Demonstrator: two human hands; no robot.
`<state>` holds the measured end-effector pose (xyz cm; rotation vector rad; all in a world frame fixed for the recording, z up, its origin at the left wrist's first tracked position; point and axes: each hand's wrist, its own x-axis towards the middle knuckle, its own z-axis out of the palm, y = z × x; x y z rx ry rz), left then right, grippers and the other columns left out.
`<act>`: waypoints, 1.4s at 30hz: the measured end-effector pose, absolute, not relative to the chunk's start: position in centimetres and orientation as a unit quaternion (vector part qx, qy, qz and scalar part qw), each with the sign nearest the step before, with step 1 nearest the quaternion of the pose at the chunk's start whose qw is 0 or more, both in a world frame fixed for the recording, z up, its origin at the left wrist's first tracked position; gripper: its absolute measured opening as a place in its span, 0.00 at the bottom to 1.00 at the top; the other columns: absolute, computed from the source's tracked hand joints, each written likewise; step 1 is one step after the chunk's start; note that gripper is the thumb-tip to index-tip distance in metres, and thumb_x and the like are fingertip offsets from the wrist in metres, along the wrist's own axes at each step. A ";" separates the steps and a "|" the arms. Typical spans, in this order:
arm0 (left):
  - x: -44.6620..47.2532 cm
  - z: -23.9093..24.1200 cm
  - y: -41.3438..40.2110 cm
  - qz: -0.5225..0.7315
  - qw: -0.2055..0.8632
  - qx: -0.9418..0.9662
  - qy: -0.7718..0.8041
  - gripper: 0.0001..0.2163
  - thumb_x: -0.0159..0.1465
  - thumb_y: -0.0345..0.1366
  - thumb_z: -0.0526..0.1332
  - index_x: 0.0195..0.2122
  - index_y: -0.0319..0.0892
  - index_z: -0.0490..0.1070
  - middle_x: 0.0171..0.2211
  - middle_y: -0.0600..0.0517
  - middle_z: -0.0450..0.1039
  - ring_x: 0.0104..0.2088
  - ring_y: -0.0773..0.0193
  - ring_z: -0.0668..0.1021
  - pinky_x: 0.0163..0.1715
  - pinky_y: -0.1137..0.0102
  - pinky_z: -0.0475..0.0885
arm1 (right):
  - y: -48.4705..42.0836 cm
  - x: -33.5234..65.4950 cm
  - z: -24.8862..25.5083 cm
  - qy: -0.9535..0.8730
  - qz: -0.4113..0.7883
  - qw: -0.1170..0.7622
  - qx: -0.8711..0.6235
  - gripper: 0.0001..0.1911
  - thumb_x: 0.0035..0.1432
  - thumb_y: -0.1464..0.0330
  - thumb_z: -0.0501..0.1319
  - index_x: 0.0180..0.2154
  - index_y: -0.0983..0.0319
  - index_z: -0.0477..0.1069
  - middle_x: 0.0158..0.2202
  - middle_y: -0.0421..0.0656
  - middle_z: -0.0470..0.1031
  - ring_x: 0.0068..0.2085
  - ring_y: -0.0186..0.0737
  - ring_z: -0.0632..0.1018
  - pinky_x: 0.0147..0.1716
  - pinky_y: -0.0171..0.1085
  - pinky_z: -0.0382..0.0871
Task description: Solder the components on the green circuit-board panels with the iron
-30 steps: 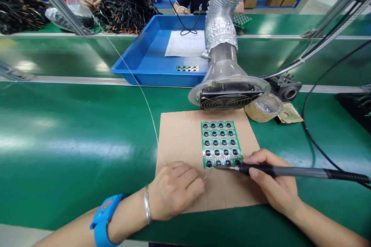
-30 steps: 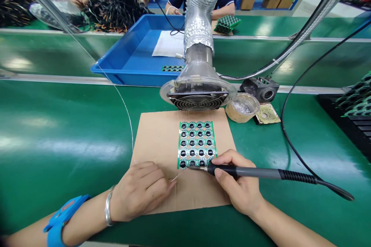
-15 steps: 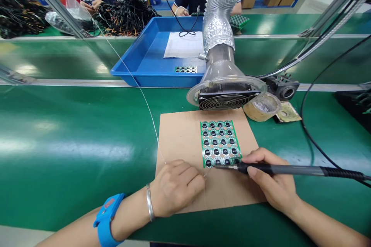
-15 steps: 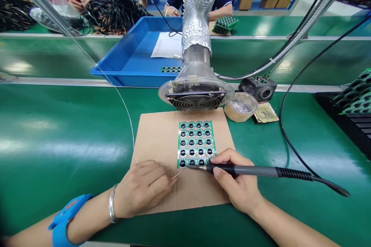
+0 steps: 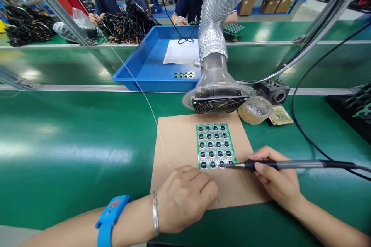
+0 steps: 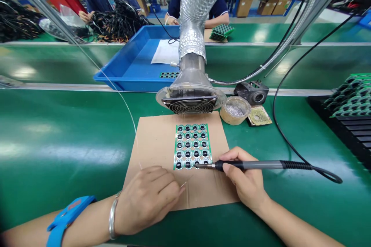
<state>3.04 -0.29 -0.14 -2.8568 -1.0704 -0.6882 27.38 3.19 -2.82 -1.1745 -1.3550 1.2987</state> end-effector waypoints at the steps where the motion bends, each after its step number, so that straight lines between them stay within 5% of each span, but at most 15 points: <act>1: 3.3 -0.3 -0.2 -0.221 0.015 -0.912 -0.344 0.06 0.57 0.27 0.57 0.26 0.41 0.60 0.21 0.57 0.61 0.22 0.68 0.63 0.21 0.69 0.57 | 3.2 27.4 -3.0 -0.560 0.510 0.450 -0.474 0.05 0.54 0.66 0.59 0.32 0.62 0.70 0.18 0.37 0.62 0.16 0.29 0.60 0.14 0.31 0.50; 11: 2.9 -1.6 0.2 -0.240 0.047 -0.900 -0.362 0.08 0.57 0.28 0.59 0.24 0.41 0.59 0.19 0.57 0.60 0.21 0.69 0.61 0.21 0.69 0.53 | 3.1 27.0 -2.0 -0.657 0.395 0.426 -0.481 0.02 0.53 0.70 0.58 0.30 0.59 0.70 0.24 0.39 0.71 0.23 0.35 0.70 0.21 0.33 0.61; 42: 3.0 -2.1 0.7 -0.208 0.032 -0.911 -0.353 0.07 0.59 0.28 0.56 0.25 0.42 0.61 0.19 0.56 0.59 0.21 0.68 0.61 0.22 0.69 0.54 | 3.0 27.2 -2.0 -0.678 0.396 0.391 -0.481 0.02 0.53 0.69 0.58 0.31 0.59 0.69 0.25 0.41 0.74 0.25 0.39 0.73 0.21 0.35 0.64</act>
